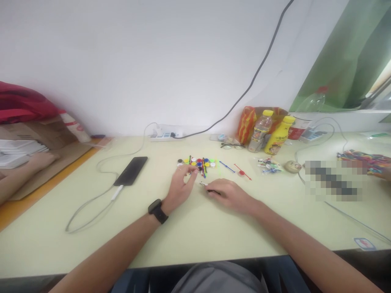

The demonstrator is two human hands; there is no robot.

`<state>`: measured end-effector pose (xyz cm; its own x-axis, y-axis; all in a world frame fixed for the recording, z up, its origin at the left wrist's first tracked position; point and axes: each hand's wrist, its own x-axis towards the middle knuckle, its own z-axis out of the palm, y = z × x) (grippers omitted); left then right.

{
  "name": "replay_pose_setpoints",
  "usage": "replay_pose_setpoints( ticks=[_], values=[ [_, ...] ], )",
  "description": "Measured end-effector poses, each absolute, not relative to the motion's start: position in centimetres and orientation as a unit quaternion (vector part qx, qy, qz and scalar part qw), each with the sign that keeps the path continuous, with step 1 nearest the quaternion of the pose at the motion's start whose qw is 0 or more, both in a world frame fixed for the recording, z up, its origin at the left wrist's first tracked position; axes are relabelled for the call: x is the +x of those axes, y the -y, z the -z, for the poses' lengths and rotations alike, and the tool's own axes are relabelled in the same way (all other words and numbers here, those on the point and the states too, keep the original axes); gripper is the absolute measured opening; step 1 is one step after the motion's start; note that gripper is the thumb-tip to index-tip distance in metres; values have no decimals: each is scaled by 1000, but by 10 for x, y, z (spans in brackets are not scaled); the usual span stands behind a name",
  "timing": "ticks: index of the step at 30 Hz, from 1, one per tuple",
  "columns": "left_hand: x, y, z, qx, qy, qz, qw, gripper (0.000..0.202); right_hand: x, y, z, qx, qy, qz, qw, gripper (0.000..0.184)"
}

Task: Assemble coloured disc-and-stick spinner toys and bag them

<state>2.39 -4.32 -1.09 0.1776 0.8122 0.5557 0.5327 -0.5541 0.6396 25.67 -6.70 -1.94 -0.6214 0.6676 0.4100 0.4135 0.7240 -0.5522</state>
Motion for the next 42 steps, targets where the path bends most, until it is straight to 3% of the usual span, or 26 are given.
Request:
replay_pose_setpoints(
  ticks=[17, 29, 35, 38, 42],
  values=[
    [23, 42, 13, 750, -448, -457, 167, 18, 307, 49, 8, -454, 860, -40, 228, 24],
    [23, 43, 13, 753, -443, -454, 178, 16, 332, 40, 5, -532, 833, -5, 152, 26],
    [24, 44, 12, 756, -441, -447, 186, 16, 329, 41, 0, -527, 799, -41, 286, 15],
    [24, 44, 12, 757, -438, -448, 186, 16, 320, 44, 3, -494, 793, -102, 340, 20],
    [25, 44, 12, 759, -439, -443, 186, 16, 306, 46, 13, -466, 795, -162, 353, 28]
  ],
)
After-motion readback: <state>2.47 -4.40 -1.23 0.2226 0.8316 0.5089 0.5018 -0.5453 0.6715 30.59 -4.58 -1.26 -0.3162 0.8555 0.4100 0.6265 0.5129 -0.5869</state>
